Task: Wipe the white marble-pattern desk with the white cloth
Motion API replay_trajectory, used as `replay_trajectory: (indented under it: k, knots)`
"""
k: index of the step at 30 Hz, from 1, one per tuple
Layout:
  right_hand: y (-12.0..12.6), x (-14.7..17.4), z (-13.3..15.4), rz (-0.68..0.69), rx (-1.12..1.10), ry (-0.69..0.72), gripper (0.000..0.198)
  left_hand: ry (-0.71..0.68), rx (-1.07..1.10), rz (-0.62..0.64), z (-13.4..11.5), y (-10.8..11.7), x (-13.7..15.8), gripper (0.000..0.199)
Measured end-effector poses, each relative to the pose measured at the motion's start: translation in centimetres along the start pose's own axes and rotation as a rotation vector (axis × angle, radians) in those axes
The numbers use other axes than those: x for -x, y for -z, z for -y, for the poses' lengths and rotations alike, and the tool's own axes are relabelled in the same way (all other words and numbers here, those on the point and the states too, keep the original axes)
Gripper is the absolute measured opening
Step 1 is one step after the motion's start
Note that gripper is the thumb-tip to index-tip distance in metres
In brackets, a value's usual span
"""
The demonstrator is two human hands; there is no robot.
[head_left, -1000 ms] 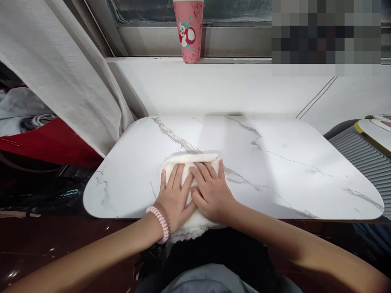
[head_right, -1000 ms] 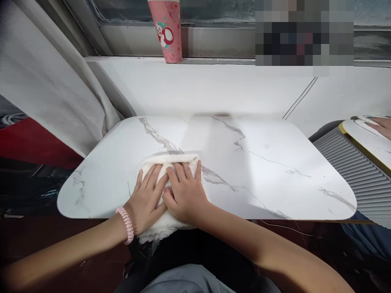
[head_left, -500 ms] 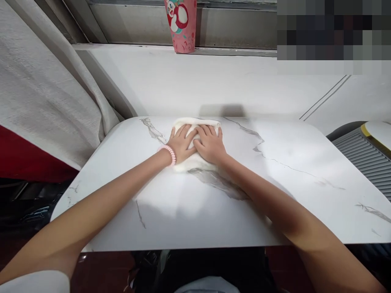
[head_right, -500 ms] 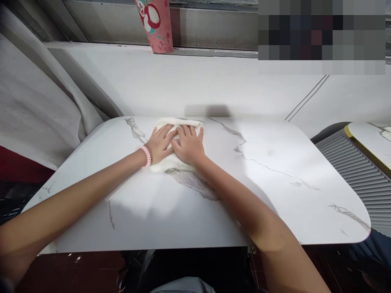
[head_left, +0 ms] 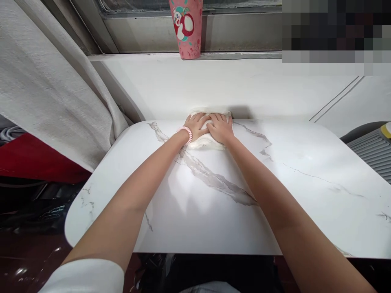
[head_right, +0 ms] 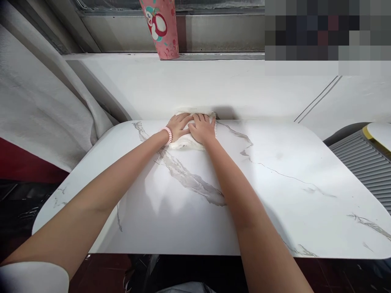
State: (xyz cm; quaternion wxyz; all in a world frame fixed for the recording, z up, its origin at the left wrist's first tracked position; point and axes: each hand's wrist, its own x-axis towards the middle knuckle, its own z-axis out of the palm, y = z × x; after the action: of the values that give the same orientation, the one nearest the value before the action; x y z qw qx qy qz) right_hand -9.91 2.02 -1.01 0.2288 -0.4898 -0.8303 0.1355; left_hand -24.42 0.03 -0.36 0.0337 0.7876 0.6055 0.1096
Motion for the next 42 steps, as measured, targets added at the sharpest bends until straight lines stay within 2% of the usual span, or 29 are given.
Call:
replay_trajectory:
  k: [7,12,16,21,26,30,33,36,42]
  knots:
    - [0.5,1.3,0.1,0.022,0.014,0.017,0.043,0.108,-0.035,0.005,-1.9,-0.1,1.3,0.057]
    - [1.2,4.6,0.6,0.014,0.075,0.022,0.045,0.1,-0.057,0.009,-4.2,0.1,3.9,0.058]
    - [2.6,8.7,0.8,0.069,0.157,0.102,0.047,0.103,-0.055,0.018,-7.0,-0.2,7.3,0.06]
    - [5.1,14.8,-0.1,0.166,0.199,0.199,0.053,0.162,-0.003,-0.021,-12.5,-0.9,12.3,0.062]
    - [7.0,21.5,-0.8,0.138,0.239,0.262,0.055,0.136,0.038,-0.03,-17.6,-1.3,17.1,0.064]
    - [8.0,25.7,-1.1,0.097,0.234,0.273,0.054,0.054,0.067,-0.008,-20.3,-1.4,19.7,0.067]
    - [8.7,26.6,-1.4,0.11,0.215,0.256,0.053,0.032,0.077,0.02,-21.2,-1.3,19.9,0.067]
    - [8.9,25.8,-1.8,0.135,0.204,0.232,0.052,0.031,0.082,0.031,-21.1,-1.3,18.8,0.066]
    - [7.7,21.2,-2.8,0.063,0.236,0.115,0.052,-0.031,0.122,0.043,-17.7,-1.3,13.6,0.063]
